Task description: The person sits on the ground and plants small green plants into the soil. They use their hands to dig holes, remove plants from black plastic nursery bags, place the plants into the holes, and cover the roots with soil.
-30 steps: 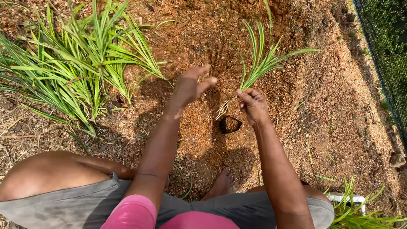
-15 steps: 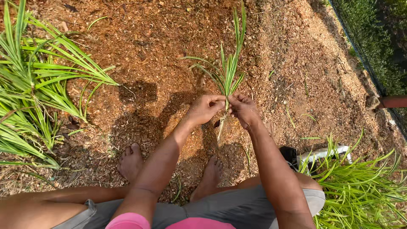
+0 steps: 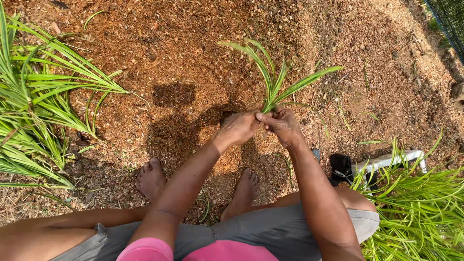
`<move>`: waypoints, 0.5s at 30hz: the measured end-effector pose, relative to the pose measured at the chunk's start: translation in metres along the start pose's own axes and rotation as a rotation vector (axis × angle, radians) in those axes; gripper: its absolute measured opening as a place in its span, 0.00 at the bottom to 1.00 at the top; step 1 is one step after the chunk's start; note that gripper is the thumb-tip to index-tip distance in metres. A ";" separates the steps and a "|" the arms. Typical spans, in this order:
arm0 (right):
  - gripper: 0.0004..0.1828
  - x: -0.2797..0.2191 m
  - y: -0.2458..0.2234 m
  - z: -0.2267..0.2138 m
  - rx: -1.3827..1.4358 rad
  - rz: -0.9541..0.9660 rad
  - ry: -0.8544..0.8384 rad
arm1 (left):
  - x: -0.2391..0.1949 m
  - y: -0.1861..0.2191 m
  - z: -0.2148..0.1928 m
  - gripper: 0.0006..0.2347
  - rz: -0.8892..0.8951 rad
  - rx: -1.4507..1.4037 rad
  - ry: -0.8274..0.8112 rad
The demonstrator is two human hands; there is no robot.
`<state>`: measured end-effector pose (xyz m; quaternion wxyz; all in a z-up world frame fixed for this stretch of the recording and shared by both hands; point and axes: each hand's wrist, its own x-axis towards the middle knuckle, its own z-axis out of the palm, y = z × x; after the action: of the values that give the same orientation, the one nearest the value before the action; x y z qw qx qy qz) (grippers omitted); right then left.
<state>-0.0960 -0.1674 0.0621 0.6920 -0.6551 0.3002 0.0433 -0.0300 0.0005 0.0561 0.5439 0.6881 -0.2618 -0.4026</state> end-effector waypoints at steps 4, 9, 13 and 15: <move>0.19 0.001 0.010 -0.002 -0.023 -0.051 0.169 | 0.044 -0.057 0.029 0.17 0.006 -0.117 -0.156; 0.16 0.023 0.044 -0.031 0.011 -0.141 0.291 | 0.041 -0.019 -0.027 0.17 0.061 0.149 -0.229; 0.15 0.009 0.026 -0.040 0.021 -0.192 0.457 | 0.064 -0.061 -0.048 0.11 0.099 0.463 -0.072; 0.16 0.008 0.023 -0.045 -0.011 -0.203 0.506 | 0.066 -0.064 -0.039 0.10 0.059 0.620 -0.110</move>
<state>-0.1155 -0.2089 0.0398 0.5923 -0.6755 0.3961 -0.1900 0.0334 -0.0133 -0.0198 0.3047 0.7905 -0.4208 -0.3245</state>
